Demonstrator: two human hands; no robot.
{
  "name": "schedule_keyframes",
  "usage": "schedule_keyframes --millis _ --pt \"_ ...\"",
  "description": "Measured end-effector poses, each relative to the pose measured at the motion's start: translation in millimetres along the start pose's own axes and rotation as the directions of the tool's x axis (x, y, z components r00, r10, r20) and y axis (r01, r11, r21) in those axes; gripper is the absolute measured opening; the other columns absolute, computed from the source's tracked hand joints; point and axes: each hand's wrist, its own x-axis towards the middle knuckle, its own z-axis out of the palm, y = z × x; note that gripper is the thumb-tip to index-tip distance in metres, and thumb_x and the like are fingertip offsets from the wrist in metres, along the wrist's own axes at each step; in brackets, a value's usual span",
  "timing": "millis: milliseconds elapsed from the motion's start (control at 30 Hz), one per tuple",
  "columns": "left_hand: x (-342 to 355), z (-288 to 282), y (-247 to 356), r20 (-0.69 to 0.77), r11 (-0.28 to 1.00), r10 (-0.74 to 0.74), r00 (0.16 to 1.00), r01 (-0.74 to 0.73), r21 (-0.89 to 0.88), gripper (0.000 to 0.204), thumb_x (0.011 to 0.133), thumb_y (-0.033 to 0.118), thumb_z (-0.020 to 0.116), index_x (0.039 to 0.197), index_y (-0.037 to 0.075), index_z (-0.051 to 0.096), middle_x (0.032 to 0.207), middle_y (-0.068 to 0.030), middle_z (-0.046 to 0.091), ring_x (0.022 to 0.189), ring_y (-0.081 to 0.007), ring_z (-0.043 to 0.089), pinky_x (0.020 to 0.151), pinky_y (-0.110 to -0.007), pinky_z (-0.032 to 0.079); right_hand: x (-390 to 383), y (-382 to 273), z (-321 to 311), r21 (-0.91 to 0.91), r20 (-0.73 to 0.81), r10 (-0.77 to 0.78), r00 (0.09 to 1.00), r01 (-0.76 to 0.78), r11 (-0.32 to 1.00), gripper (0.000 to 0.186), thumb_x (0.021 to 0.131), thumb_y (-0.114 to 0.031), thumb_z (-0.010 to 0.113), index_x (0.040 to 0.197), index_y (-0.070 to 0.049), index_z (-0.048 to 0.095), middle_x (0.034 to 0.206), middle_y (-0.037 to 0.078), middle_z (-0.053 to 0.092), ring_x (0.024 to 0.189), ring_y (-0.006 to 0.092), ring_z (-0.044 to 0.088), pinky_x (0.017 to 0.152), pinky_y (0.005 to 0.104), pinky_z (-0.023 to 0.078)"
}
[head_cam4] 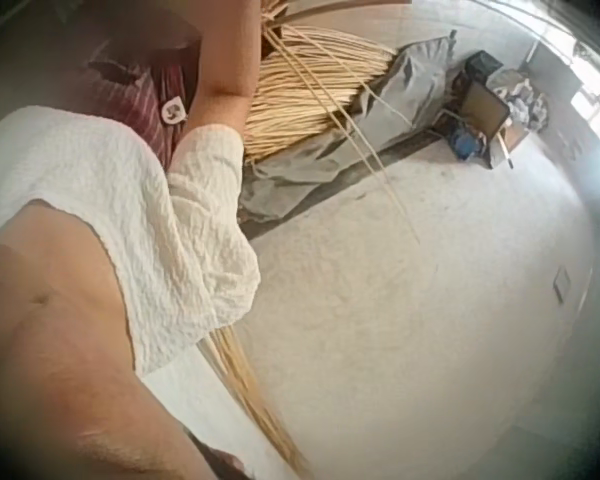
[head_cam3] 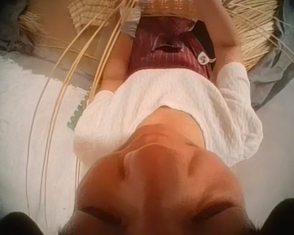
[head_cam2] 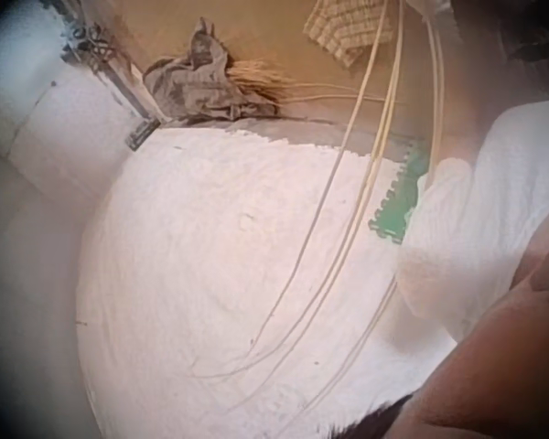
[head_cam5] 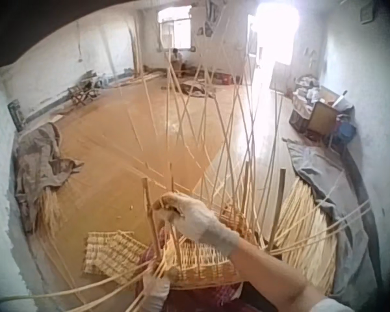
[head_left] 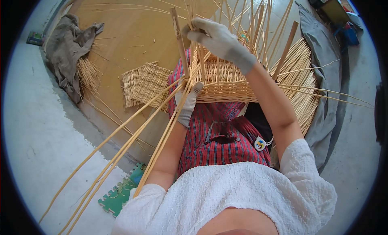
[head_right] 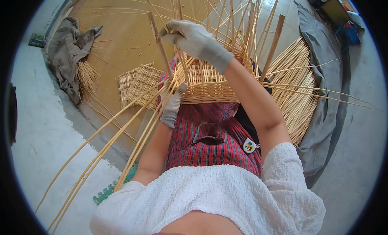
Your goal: The person sits on the floor and weaves a basket using thin wooden strips. They interlace the strips through the vertical frame of the basket, occasionally using a measuring tape to check dimensions.
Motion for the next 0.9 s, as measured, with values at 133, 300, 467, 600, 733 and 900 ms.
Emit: schedule_keyframes --millis 133,300,467,600,733,900 --pt "7.0 8.1 -5.9 -0.029 1.0 0.015 0.999 -0.015 -0.009 0.053 0.089 0.02 0.083 0.132 0.002 0.058 0.117 -0.0094 0.068 0.102 -0.0198 0.067 0.087 -0.033 0.058 13.4 -4.6 47.1 -0.637 -0.053 0.441 0.896 -0.37 0.676 0.048 0.097 -0.022 0.063 0.143 -0.016 0.052 0.125 0.017 0.066 0.101 0.0299 0.07 0.083 0.04 0.057" --pt "1.2 7.7 0.1 -0.009 0.991 -0.049 0.999 0.048 -0.124 0.06 0.09 0.01 0.079 0.143 0.003 0.052 0.13 -0.0099 0.063 0.116 -0.02 0.062 0.103 -0.034 0.051 -44.9 14.7 65.0 -0.035 -0.456 0.001 0.89 -0.019 0.999 0.061 0.101 -0.035 0.061 0.155 -0.017 0.038 0.119 0.017 0.065 0.08 0.0231 0.068 0.069 0.0348 0.057" --pt "2.6 14.2 -10.8 0.001 0.957 -0.031 1.0 0.03 -0.288 0.062 0.088 0.002 0.077 0.143 0.004 0.048 0.114 -0.005 0.062 0.104 -0.0168 0.062 0.093 -0.03 0.054 -153.7 10.1 67.6 0.537 -0.549 0.245 0.799 0.113 0.836 0.036 0.108 -0.038 0.05 0.121 -0.004 0.054 0.093 0.009 0.059 0.072 0.0131 0.057 0.07 0.0341 0.054" --pt "-6.1 10.6 0.9 -0.059 0.981 0.185 0.981 -0.188 -0.046 0.061 0.092 0.005 0.072 0.145 0.001 0.044 0.122 -0.0085 0.06 0.111 -0.0193 0.058 0.101 -0.033 0.049 -208.4 10.1 61.2 0.808 -0.437 0.595 0.675 0.004 0.589 0.036 0.108 -0.039 0.052 0.116 -0.004 0.056 0.088 0.006 0.058 0.075 0.013 0.059 0.071 0.0357 0.056" --pt "-68.6 22.4 -16.7 -0.187 0.907 0.419 0.889 -0.4 0.13 0.043 0.099 0.001 0.057 0.141 -0.001 0.049 0.13 -0.0133 0.059 0.114 -0.0211 0.062 0.1 -0.034 0.05 -247.1 44.5 3.6 0.86 -0.088 0.719 0.69 -0.312 0.404 0.028 0.106 -0.033 0.058 0.11 -0.006 0.063 0.095 0.002 0.066 0.079 0.0104 0.064 0.072 0.0274 0.056" --pt "-32.8 62.1 22.4 0.236 0.711 0.372 0.898 -0.439 0.549 0.031 0.105 0.024 0.055 0.125 0.001 0.061 0.106 -0.0144 0.069 0.095 -0.0218 0.071 0.08 -0.033 0.058 -259.0 37.3 -18.5 0.774 -0.336 0.767 0.546 -0.304 0.555 0.019 0.099 -0.015 0.07 0.115 -0.005 0.063 0.099 0.005 0.069 0.081 0.0132 0.067 0.065 0.0284 0.057"
